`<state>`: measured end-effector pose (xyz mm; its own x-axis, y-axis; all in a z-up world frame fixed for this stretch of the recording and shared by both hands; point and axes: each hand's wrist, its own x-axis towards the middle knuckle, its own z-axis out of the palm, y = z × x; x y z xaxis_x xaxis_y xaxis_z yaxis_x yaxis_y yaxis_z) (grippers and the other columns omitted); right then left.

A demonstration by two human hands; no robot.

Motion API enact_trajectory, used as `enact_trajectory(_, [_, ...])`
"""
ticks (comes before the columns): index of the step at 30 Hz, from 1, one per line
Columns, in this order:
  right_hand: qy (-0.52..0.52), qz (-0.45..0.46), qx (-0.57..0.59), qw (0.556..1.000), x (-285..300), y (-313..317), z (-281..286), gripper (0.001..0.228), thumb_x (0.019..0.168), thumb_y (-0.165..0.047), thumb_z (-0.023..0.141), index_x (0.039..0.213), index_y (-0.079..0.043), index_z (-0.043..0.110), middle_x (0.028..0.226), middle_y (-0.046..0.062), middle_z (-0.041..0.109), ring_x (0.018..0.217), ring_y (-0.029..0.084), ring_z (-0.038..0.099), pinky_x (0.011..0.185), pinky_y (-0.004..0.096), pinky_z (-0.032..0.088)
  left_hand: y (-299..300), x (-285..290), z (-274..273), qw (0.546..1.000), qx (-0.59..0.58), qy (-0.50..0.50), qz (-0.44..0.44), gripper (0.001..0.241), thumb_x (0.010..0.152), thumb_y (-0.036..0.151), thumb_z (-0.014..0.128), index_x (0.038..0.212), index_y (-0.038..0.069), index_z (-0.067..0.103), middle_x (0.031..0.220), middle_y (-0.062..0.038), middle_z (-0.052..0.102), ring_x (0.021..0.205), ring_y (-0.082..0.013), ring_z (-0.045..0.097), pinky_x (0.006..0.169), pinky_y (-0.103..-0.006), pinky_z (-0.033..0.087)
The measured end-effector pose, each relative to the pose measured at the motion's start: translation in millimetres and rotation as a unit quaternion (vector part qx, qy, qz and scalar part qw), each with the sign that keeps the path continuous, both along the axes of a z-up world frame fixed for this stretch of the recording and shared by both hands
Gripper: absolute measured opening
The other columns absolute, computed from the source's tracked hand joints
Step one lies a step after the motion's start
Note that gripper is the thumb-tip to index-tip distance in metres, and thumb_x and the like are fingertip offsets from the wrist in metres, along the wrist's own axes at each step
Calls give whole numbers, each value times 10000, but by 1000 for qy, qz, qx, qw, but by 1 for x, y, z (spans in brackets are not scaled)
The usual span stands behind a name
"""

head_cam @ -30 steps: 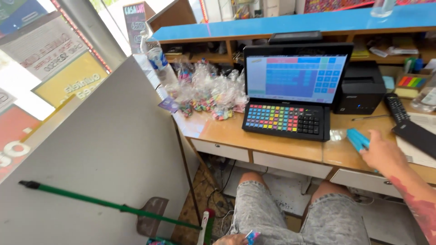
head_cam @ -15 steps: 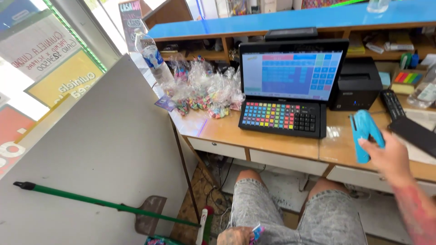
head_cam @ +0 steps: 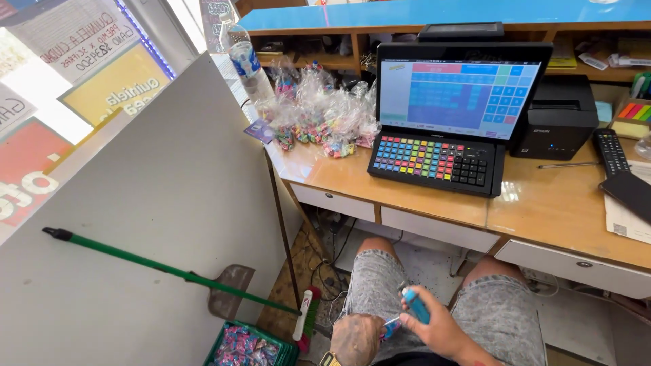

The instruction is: The person is filling small plastic bags with colorful candies and sealing them using a blue stapler at a checkout counter.

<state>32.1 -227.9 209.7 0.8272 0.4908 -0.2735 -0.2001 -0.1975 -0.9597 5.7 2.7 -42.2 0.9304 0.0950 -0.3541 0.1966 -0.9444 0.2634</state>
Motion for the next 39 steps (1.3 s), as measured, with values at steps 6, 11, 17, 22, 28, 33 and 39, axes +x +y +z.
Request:
enact_trajectory(6, [-320,239,-87,912,2,5,0,542,708,-34,704,1221,-202,648,1079,63,664,1007,259,641,852,374,497,-10,-16,-83,981,120,-36,149,382,687,139,744,418,212,483,458,54,563,416,-195,583,464,-415,521])
enact_trajectory(11, [-342,210,-87,912,-4,8,13,508,671,11,662,1128,-209,683,1001,10,722,932,218,675,830,357,538,-26,-40,108,992,38,105,58,356,836,73,655,552,226,504,556,91,538,482,-166,548,515,-349,486])
enact_trajectory(17, [-293,163,-76,939,-7,4,3,363,775,-95,684,1125,-190,702,1077,29,742,971,231,726,848,349,546,-5,-80,319,996,-63,47,32,397,1076,552,520,995,233,741,907,-14,727,834,-263,688,734,-430,547])
enact_trajectory(22, [-262,182,-90,944,-5,6,-2,378,783,-104,692,1143,-217,696,1066,12,732,933,203,704,825,336,535,6,-94,289,939,-126,-307,-90,331,965,383,692,1118,91,718,1086,-101,746,1015,-309,691,908,-449,524])
enact_trajectory(28, [-294,165,-74,938,-17,0,-5,328,871,-233,704,1193,-181,680,1149,47,722,1045,251,712,891,369,534,-24,-83,271,977,-46,-190,-82,264,1003,320,630,753,234,635,679,38,654,619,-226,634,586,-412,485])
enact_trajectory(33, [-325,278,-320,845,12,-11,39,617,771,-276,806,1336,-257,558,1209,-46,655,1101,173,607,966,381,456,-17,-65,233,990,-22,-90,-102,301,1012,298,648,724,211,634,742,12,653,670,-277,629,591,-441,497])
enact_trajectory(39, [-652,292,-369,595,25,0,72,451,666,-269,774,1065,-155,595,933,52,615,845,314,594,732,456,449,-19,-63,258,968,35,-224,-103,268,895,249,761,664,237,625,568,36,587,467,-181,556,399,-390,456])
